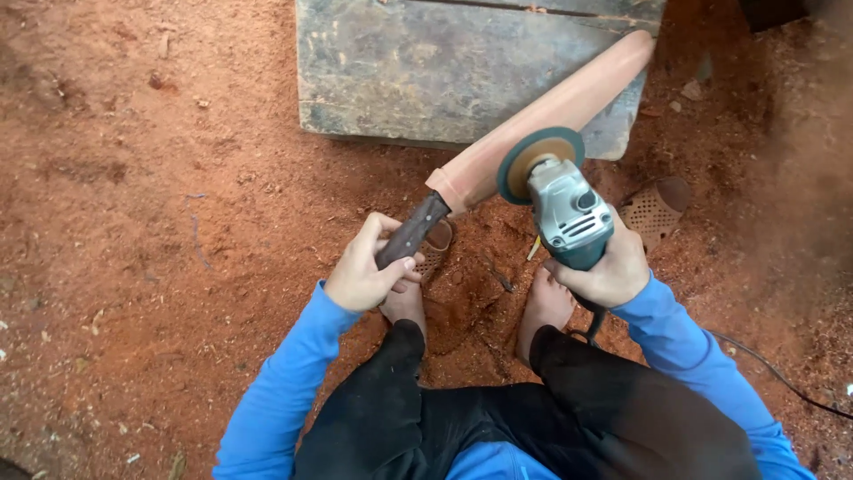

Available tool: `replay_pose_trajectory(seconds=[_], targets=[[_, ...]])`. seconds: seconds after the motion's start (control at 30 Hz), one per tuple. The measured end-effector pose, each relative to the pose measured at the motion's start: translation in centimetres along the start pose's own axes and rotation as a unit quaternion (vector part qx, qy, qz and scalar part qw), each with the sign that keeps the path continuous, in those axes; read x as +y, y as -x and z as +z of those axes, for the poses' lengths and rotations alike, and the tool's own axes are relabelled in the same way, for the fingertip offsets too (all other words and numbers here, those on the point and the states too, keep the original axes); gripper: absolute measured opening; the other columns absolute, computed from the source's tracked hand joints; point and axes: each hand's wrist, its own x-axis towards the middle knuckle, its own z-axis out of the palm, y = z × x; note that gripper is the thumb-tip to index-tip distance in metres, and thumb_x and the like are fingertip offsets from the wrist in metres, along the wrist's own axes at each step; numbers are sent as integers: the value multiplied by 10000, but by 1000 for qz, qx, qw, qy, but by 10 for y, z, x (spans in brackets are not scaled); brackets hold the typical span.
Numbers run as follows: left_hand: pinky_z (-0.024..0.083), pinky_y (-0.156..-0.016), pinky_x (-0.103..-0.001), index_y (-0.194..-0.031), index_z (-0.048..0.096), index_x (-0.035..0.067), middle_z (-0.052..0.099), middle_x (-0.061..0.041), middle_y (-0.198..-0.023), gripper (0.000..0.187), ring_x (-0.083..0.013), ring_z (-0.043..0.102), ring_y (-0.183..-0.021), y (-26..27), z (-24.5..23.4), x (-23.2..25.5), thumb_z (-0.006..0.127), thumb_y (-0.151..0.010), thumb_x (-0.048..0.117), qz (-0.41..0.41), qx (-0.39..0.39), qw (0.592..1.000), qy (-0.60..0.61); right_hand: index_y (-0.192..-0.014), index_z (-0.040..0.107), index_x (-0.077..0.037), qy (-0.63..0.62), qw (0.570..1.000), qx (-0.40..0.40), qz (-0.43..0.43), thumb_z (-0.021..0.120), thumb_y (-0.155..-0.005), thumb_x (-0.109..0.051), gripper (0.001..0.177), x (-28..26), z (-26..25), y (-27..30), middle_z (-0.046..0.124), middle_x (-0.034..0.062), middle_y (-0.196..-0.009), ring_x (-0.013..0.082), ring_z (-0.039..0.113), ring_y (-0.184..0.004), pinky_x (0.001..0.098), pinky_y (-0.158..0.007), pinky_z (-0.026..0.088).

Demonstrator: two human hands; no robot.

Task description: Grinding and sanding a wooden sheath using a handheld angle grinder

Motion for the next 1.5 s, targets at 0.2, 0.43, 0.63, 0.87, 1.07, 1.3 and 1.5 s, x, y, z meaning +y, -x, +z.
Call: replay_pose_trajectory(seconds=[0.2, 0.43, 0.63, 0.87, 1.07, 1.3, 1.5], targets=[[566, -304, -271, -1250, 429, -45, 726, -217, -719, 410, -210, 659, -375, -3, 0, -8, 633, -894, -27, 37, -63, 994, 84, -1091, 582, -76, 52, 997, -28, 51, 962, -539, -280, 701, 11, 12, 11, 729, 182, -852, 413, 737, -834, 510, -720, 576], [562, -335, -251, -1253, 454, -19, 730, -215, -798, 411, -178, 661, -436, -3, 3, -3, 640, -887, -1, 22, -39, 999, 11, -1133, 603, -101, 72, 993, -43, 85, 963, -519, -292, 737, -3, 16, 9, 743, 168, -856, 414, 741, -861, 512, -743, 589], [561, -470, -388, -1245, 493, 50, 739, -240, -899, 429, -356, 723, -668, 11, 12, 12, 707, -883, 135, 55, -1, 989, -138, -1129, 607, -92, 56, 996, -40, 65, 967, -515, -294, 740, -8, 18, 8, 737, 163, -833, 405, 745, -844, 502, -726, 590], [593, -613, -514, -1246, 507, 105, 741, -250, -957, 411, -477, 738, -814, 25, 22, 18, 688, -884, 174, 134, 50, 952, -272, -1107, 623, -71, 23, 999, -26, 17, 967, -533, -258, 695, -7, 12, 5, 730, 161, -824, 372, 752, -820, 463, -716, 590], [598, -572, -500, -1290, 579, 118, 729, -189, -933, 404, -427, 742, -743, 26, 28, 9, 652, -897, 174, 223, 112, 899, -359, -1104, 625, -57, -4, 1000, -17, -24, 958, -566, -228, 656, -12, 1, 4, 728, 156, -845, 342, 753, -822, 454, -731, 581], [594, -603, -329, -1220, 670, 183, 640, -35, -962, 299, -230, 723, -732, 20, 24, -8, 590, -932, 184, 363, 217, 751, -507, -1025, 667, -75, -65, 996, -14, -60, 954, -569, -124, 541, -22, -14, 4, 735, 106, -839, 242, 746, -788, 417, -733, 588], [605, -614, -416, -1264, 665, 189, 670, -36, -892, 424, -313, 738, -740, 26, 10, 0, 711, -842, 199, 278, 180, 849, -412, -1034, 678, -51, -50, 998, 8, -45, 949, -589, -105, 524, -12, -18, 11, 735, 132, -847, 294, 748, -802, 435, -775, 581]])
